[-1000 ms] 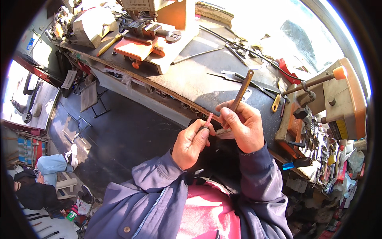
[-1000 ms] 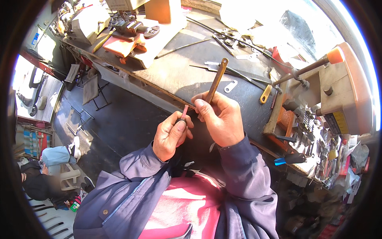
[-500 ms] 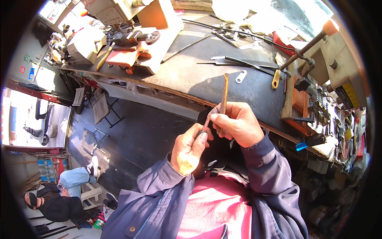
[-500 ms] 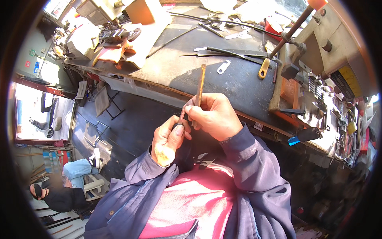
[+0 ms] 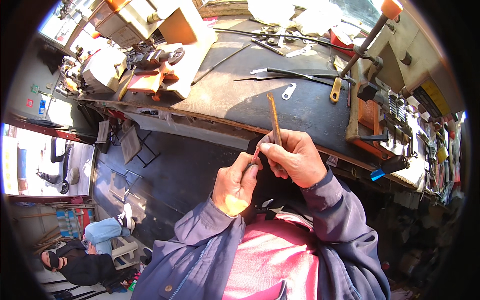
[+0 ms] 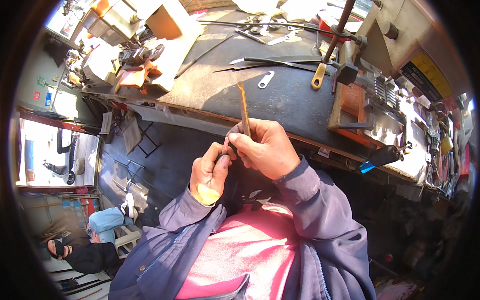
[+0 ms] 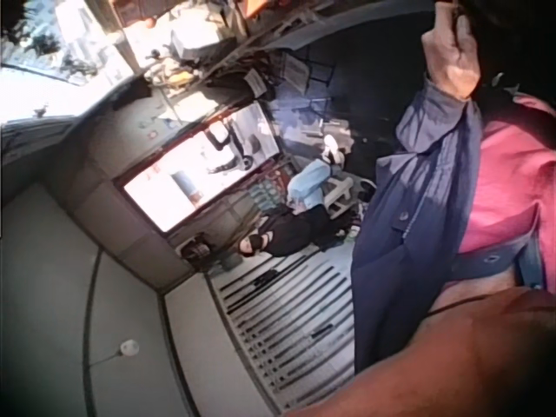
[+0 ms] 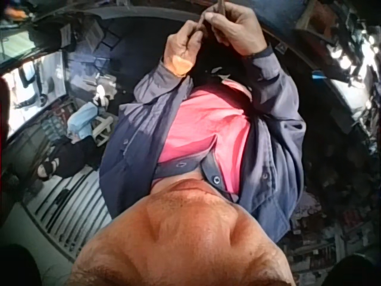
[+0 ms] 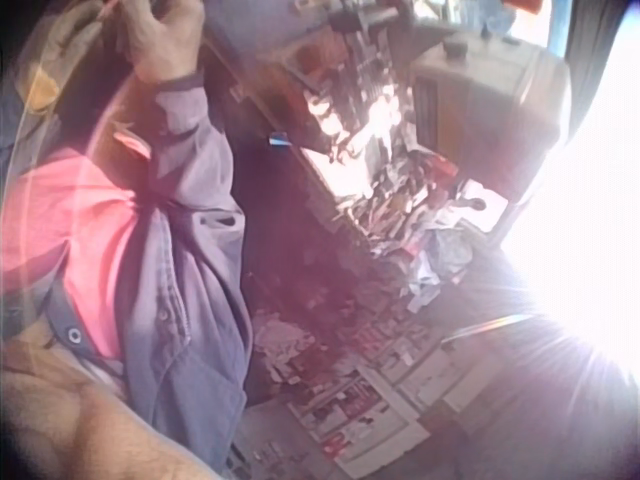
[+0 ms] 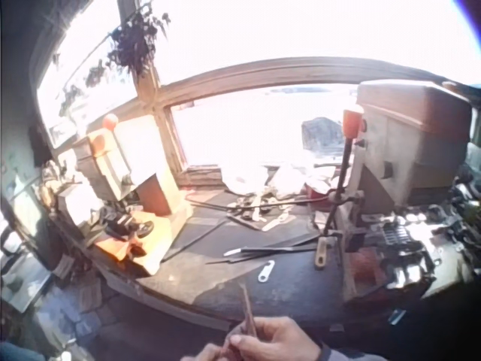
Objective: The person operates a key-cutting machine to duplicate a key, then uses a metal file to smooth the edges of the cut key. They handle the key and file by hand, adjusting the key in the machine and filing the blade.
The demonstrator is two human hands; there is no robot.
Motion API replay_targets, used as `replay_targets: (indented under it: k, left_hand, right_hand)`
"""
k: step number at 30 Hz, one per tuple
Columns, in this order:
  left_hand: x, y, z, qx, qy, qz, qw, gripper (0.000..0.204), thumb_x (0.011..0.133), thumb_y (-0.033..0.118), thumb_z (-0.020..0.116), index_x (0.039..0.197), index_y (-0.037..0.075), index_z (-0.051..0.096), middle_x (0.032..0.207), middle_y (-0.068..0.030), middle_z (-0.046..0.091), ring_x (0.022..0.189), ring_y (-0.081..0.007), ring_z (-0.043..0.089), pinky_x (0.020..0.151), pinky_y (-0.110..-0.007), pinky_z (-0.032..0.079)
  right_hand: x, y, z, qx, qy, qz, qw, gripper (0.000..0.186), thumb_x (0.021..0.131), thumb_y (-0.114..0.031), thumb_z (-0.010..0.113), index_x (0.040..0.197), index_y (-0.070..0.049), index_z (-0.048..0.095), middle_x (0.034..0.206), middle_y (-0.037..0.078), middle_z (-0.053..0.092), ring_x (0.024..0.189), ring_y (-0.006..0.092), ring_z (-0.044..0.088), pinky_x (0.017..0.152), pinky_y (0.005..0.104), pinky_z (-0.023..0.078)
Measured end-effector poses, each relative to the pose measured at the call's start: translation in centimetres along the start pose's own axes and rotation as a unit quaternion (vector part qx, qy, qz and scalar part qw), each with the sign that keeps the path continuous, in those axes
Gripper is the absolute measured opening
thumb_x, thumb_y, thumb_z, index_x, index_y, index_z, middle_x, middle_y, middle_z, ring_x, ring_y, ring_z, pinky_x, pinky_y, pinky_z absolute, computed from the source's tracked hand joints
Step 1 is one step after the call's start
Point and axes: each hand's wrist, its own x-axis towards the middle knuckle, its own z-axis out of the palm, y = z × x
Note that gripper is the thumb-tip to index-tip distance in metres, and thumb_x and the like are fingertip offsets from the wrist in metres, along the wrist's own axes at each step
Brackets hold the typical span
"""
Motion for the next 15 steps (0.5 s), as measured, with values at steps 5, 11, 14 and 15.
replay_targets:
  k: [5, 11, 14, 15]
  left_hand:
    - [0.4, -0.3, 1.1, -0.005, 0.044, 0.042, 0.998, 0.015, 0.104, 0.008, 0.057, 0.115, 0.002, 0.066, 0.074, -0.0099, 0.063, 0.059, -0.0192, 0.061, 0.060, -0.031, 0.050]
    - [-0.1, -1.0, 1.8, -0.186, -0.004, -0.045, 0.982, 0.028, 0.111, 0.026, 0.055, 0.120, 0.000, 0.064, 0.084, -0.0020, 0.059, 0.074, -0.0106, 0.055, 0.070, -0.029, 0.054]
    - [-0.1, -1.2, 2.1, -0.352, -0.007, -0.078, 0.933, 0.036, 0.112, 0.035, 0.052, 0.119, 0.001, 0.062, 0.087, -0.0021, 0.053, 0.077, -0.0112, 0.052, 0.073, -0.032, 0.058]
    - [-0.2, -1.2, 2.3, -0.359, 0.008, -0.102, 0.928, 0.040, 0.112, 0.040, 0.047, 0.117, 0.002, 0.061, 0.087, -0.0022, 0.050, 0.078, -0.0114, 0.051, 0.073, -0.035, 0.060]
  right_hand:
    - [-0.8, 0.5, -0.2, -0.001, -0.002, -0.043, 0.999, 0.015, 0.105, -0.013, 0.061, 0.106, 0.000, 0.067, 0.088, 0.002, 0.068, 0.069, 0.0059, 0.057, 0.059, 0.0222, 0.047]
    - [-1.5, 1.1, -0.7, 0.006, 0.011, -0.035, 0.999, 0.021, 0.107, -0.019, 0.061, 0.107, 0.000, 0.068, 0.083, 0.001, 0.065, 0.068, 0.0061, 0.057, 0.061, 0.0223, 0.047]
    - [-1.8, 1.6, -0.9, 0.008, 0.007, -0.058, 0.998, 0.029, 0.110, -0.025, 0.057, 0.107, 0.000, 0.070, 0.078, 0.000, 0.063, 0.066, 0.0058, 0.056, 0.060, 0.0217, 0.047]
    - [-1.9, 1.8, -0.9, 0.006, 0.026, -0.061, 0.998, 0.032, 0.111, -0.028, 0.055, 0.107, 0.000, 0.070, 0.077, 0.000, 0.062, 0.065, 0.0056, 0.056, 0.059, 0.0213, 0.047]
